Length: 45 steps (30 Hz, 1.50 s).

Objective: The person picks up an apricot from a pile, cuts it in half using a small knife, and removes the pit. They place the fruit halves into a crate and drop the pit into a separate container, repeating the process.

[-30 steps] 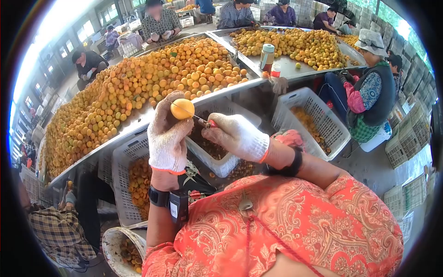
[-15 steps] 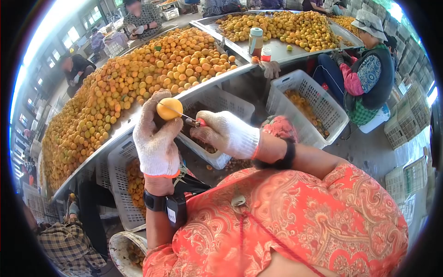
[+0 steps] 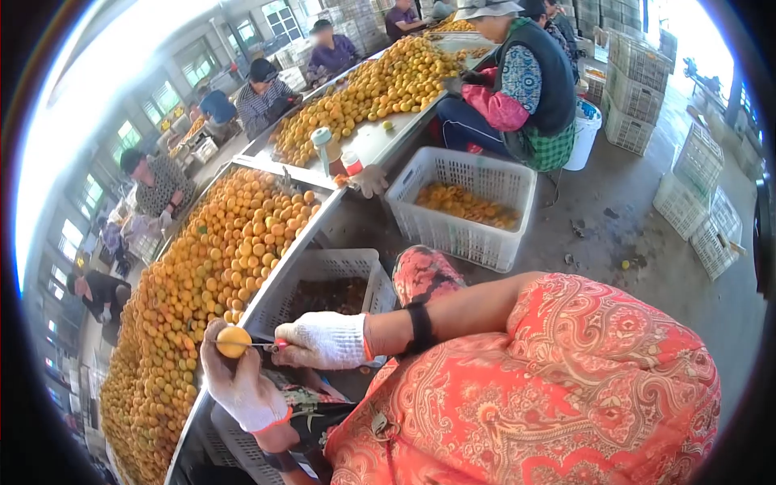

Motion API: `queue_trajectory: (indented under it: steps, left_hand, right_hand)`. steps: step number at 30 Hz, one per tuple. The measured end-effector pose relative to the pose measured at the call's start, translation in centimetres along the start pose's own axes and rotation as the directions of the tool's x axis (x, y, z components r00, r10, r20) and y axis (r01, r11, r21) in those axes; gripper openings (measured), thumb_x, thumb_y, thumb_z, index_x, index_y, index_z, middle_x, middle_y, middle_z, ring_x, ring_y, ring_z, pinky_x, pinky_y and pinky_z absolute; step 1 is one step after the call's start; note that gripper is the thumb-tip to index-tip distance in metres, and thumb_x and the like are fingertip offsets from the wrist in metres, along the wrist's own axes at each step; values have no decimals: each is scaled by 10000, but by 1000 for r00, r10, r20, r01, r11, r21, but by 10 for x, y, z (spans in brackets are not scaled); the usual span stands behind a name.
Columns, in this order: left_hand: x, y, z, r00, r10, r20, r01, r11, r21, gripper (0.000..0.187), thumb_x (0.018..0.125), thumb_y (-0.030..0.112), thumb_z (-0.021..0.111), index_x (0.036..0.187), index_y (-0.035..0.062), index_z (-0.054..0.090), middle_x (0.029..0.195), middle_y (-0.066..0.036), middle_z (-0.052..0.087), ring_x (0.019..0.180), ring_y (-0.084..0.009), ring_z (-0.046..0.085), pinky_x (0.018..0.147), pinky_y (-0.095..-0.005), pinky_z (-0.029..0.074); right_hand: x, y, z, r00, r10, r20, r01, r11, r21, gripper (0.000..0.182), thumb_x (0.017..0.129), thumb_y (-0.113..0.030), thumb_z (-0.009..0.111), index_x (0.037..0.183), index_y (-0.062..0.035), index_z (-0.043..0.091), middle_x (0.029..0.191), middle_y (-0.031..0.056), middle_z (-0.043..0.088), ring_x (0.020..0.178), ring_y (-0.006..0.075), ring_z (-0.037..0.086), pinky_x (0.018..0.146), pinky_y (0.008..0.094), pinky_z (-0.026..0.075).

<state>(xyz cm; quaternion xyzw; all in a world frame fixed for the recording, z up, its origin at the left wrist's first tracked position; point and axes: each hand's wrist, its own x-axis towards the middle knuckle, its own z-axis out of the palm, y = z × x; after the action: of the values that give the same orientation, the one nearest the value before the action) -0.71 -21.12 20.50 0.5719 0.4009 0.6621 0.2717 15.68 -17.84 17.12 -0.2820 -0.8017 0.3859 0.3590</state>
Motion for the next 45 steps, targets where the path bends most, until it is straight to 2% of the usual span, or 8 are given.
queue_trajectory:
  steps: [2, 4, 5, 14, 25, 31, 38, 45]
  left_hand:
    - [2, -4, -2, 1000, -2, 2, 2, 1000, 13, 464, 733, -68, 486, 1194, -101, 525, 1176, -126, 557, 1075, -201, 546, 1004, -298, 402]
    - [7, -3, 0, 788, 526, 319, -615, 689, 383, 490, 729, -80, 472, 1217, -89, 521, 1200, -130, 554, 1062, -202, 555, 990, -279, 406]
    - [-2, -3, 5, 997, -73, -10, 70, 984, -164, 527, 749, -107, 473, 1271, -56, 516, 1218, -138, 555, 1036, -206, 574, 941, -303, 447]
    - [0, -16, 31, 872, -464, -153, 347, 808, -476, 204, 960, 291, 591, 1047, 107, 601, 769, -26, 629, 526, -49, 426, 421, -194, 293]
    - [1, -27, 44, 860, -510, -11, 390, 671, -631, 419, 963, 454, 598, 1110, 62, 573, 957, -80, 609, 755, -190, 591, 637, -256, 519]
    - [9, -34, 43, 987, -163, -1, 157, 955, -253, 385, 1004, 275, 563, 1263, -7, 528, 1174, -106, 628, 963, -153, 621, 836, -243, 485]
    - [2, -29, 63, 843, -537, 16, 438, 669, -600, 415, 980, 321, 611, 1246, 10, 544, 1150, -103, 626, 1003, -177, 606, 882, -298, 510]
    - [8, -54, 46, 915, -395, 79, 371, 750, -548, 543, 947, 485, 606, 1226, 26, 529, 1119, -131, 626, 1002, -247, 608, 917, -399, 525]
  right_hand:
    - [-3, -1, -3, 1000, -16, -11, 16, 1000, 15, 321, 978, -358, 539, 999, -39, 571, 815, 232, 641, 822, 432, 638, 702, 468, 484]
    - [-9, -9, -7, 1000, 19, -15, -19, 999, -30, 315, 979, -352, 537, 992, -39, 569, 818, 235, 641, 821, 436, 637, 703, 473, 485]
    - [-11, -11, -8, 999, 22, -42, -24, 999, -24, 327, 971, -337, 520, 1000, -26, 617, 857, 240, 662, 845, 435, 644, 739, 464, 500]
    - [-1, 2, 7, 981, 63, -184, -88, 987, -132, 345, 947, -365, 533, 931, -30, 609, 844, 240, 658, 840, 425, 646, 728, 472, 510]
    - [2, 9, 1, 980, 50, -195, -70, 993, -99, 447, 967, -332, 523, 1317, -55, 534, 888, 230, 670, 851, 409, 654, 740, 465, 516]
    - [3, 9, -9, 966, 110, -233, -132, 988, -81, 347, 963, -340, 538, 1120, -39, 610, 890, 238, 668, 865, 410, 654, 740, 462, 515]
    - [7, 32, 6, 938, 31, -347, -61, 995, -75, 341, 964, -364, 548, 966, -26, 586, 832, 241, 661, 838, 430, 647, 722, 474, 511]
    - [8, 25, 7, 935, 46, -351, -120, 974, -194, 333, 976, -356, 536, 1065, -37, 569, 825, 220, 671, 808, 408, 659, 705, 467, 516]
